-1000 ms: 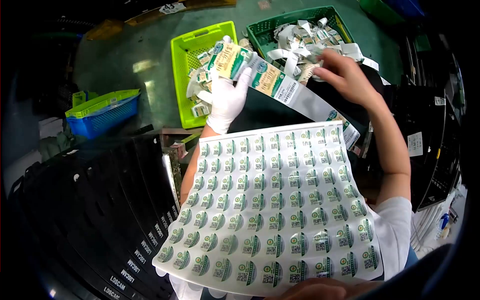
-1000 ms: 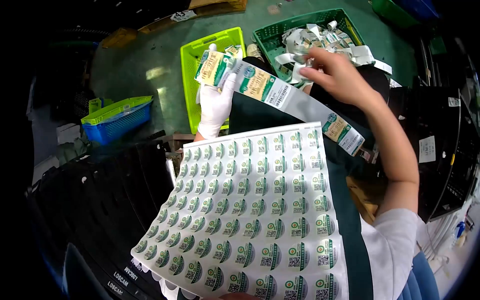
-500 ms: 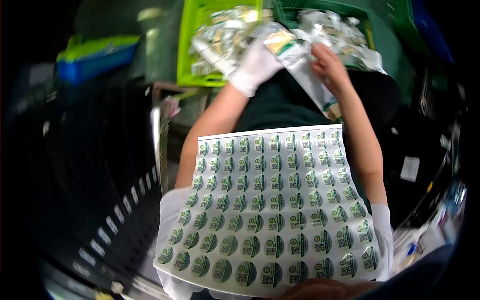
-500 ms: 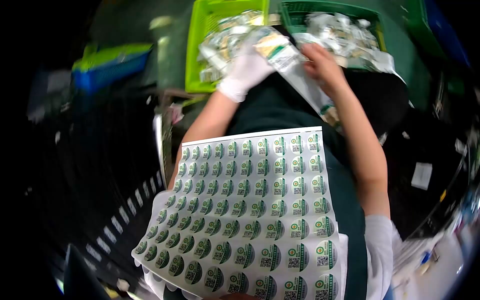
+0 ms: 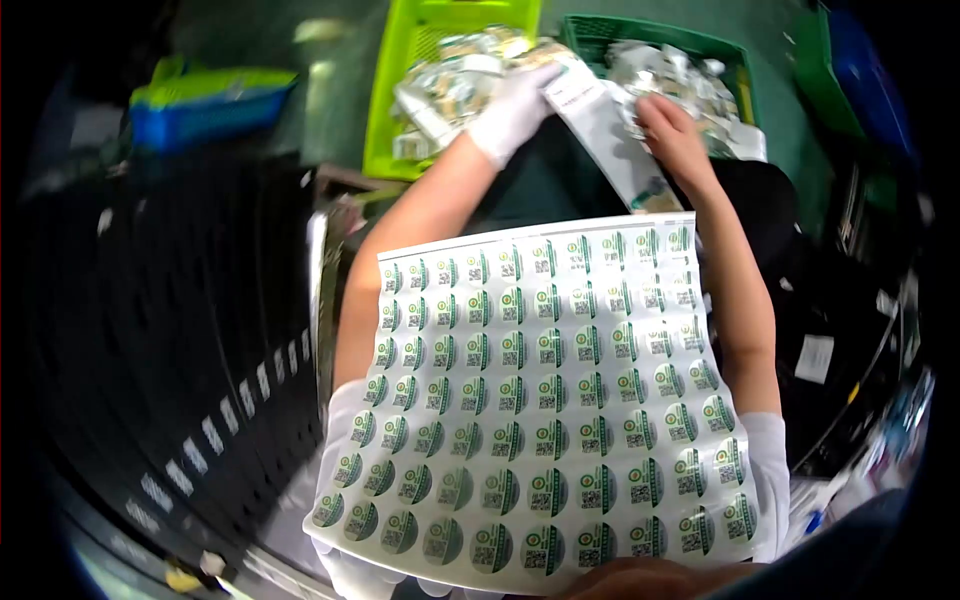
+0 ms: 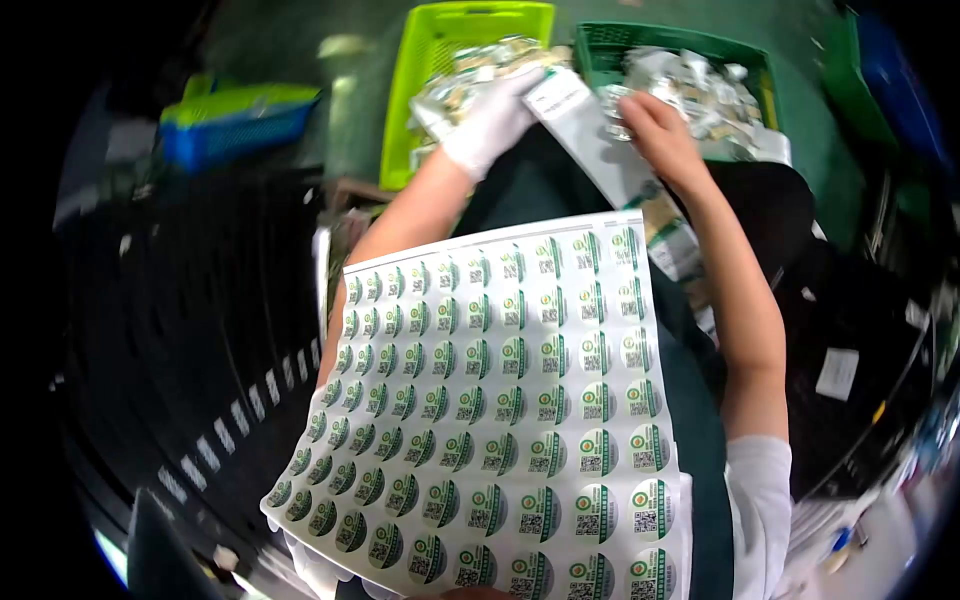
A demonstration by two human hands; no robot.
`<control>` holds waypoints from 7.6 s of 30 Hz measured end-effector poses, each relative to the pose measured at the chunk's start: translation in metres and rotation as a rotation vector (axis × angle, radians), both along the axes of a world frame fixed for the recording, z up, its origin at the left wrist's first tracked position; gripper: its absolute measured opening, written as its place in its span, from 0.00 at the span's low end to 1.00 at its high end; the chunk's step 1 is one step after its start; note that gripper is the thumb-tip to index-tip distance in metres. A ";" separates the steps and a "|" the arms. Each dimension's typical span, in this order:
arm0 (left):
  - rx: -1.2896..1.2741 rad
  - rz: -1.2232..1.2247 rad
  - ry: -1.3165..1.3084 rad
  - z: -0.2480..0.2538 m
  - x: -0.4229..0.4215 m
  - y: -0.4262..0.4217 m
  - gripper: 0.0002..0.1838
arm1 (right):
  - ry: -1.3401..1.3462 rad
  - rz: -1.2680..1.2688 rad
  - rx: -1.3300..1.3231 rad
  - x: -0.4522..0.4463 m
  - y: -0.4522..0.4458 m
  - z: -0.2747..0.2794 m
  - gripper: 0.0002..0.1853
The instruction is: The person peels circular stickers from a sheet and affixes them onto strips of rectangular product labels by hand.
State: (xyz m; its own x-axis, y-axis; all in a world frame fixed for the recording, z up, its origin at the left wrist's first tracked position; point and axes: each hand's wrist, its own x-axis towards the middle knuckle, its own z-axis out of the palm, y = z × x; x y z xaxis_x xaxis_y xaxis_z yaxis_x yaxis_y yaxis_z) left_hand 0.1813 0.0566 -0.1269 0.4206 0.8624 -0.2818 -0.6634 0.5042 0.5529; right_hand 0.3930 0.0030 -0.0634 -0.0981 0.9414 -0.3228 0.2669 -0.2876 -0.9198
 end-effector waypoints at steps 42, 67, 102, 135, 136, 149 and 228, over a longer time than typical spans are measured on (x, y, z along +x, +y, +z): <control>0.105 -0.304 0.355 0.064 -0.057 -0.075 0.18 | -0.329 0.154 0.436 -0.072 0.028 0.060 0.21; 0.140 -0.059 0.363 0.090 -0.044 -0.064 0.14 | -0.790 0.601 0.577 -0.056 0.010 0.103 0.07; 0.102 -0.205 0.347 0.101 -0.031 -0.079 0.15 | -0.832 0.689 0.256 -0.075 0.014 0.182 0.12; 0.068 -0.138 0.272 0.106 -0.033 -0.074 0.17 | -0.528 0.640 0.363 -0.069 0.003 0.162 0.16; 0.067 -0.131 0.273 0.106 -0.033 -0.074 0.17 | -0.529 0.625 0.366 -0.069 0.003 0.160 0.16; 0.121 0.102 0.169 0.107 -0.052 -0.057 0.19 | -0.463 0.534 0.198 -0.046 0.010 0.154 0.11; 0.058 -0.097 0.105 0.092 -0.056 -0.080 0.20 | -0.134 -0.196 0.155 -0.068 -0.032 0.107 0.07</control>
